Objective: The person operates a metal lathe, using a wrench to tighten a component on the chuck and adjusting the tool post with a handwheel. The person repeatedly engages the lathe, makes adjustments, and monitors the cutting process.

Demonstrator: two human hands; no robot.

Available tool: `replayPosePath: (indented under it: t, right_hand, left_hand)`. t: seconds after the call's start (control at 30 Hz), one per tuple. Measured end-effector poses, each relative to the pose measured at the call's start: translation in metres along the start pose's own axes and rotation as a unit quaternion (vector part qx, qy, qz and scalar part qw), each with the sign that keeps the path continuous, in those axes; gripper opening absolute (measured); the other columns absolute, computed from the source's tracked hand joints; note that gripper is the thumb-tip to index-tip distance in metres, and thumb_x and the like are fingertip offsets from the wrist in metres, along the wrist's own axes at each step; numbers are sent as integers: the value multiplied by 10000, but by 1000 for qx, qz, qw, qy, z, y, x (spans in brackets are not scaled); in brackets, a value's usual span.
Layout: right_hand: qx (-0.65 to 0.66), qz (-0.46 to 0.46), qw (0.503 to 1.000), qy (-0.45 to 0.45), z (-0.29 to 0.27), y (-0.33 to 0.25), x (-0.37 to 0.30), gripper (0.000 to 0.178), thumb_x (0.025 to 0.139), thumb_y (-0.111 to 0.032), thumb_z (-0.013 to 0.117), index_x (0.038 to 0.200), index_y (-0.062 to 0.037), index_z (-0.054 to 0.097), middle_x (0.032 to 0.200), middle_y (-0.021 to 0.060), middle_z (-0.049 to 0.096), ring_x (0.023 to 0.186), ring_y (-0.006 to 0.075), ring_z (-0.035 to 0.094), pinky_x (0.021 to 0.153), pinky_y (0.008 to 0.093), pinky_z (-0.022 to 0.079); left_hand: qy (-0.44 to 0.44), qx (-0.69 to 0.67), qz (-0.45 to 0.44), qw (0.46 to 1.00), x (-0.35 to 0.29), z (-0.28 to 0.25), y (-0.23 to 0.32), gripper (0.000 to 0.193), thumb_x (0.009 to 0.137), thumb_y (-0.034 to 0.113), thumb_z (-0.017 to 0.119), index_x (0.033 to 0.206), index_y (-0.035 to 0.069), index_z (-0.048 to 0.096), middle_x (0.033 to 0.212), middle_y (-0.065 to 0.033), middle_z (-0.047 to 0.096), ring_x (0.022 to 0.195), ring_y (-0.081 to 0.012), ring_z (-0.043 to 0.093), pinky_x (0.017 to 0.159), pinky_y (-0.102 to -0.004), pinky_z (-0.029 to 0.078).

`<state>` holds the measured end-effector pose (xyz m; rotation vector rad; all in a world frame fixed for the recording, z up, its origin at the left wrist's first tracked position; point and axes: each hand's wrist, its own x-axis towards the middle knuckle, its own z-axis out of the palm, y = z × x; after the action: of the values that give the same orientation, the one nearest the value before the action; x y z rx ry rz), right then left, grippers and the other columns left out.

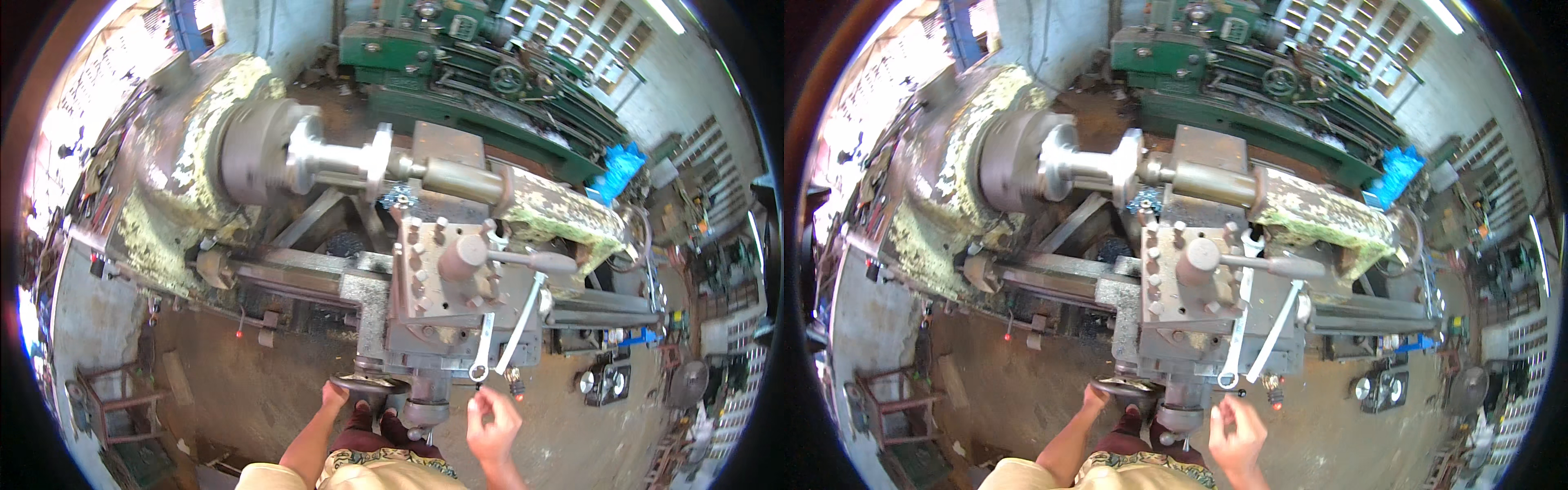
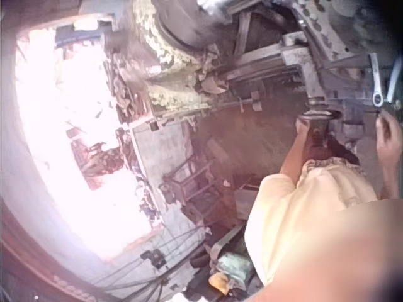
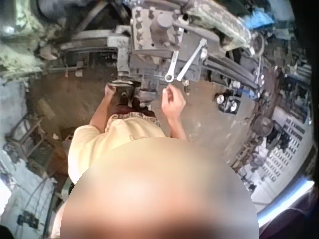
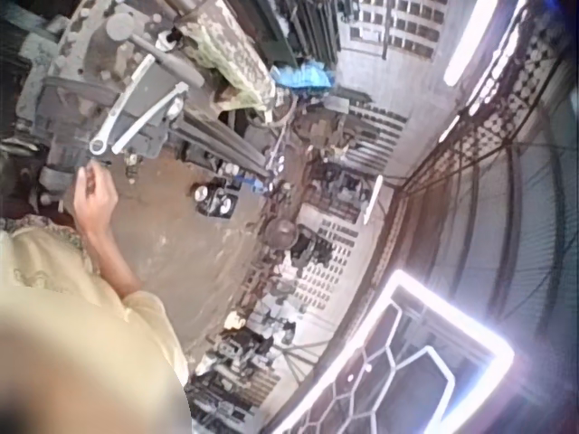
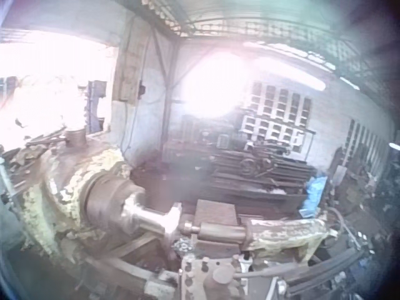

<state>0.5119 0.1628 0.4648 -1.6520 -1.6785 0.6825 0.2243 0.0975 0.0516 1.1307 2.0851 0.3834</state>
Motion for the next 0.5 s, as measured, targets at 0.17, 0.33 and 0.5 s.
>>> replayPosePath:
  t: [0.17,0.33,0.5]
  right_hand:
    - [-199,-82,975,48,19,-1,76,535,766,-36,711,1257,18,507,950,212,607,862,376,619,757,437,508]
    - [-217,74,972,-44,40,6,99,674,779,3,645,1389,3,360,1001,266,605,942,441,613,800,507,489]
    - [45,149,987,35,28,20,84,571,845,80,551,1391,18,398,1104,261,626,988,304,651,862,363,504]
  left_hand:
    - [-84,-284,-144,944,-70,-58,107,146,813,155,651,868,33,709,578,-61,563,407,-162,462,369,-342,332]
    - [-64,-295,-122,946,-86,-38,152,197,820,92,567,959,-5,667,673,-141,634,500,-228,569,435,-373,410]
    - [-140,-309,-160,927,-80,-33,142,222,818,91,540,977,-2,664,724,-189,661,569,-278,642,518,-410,482]
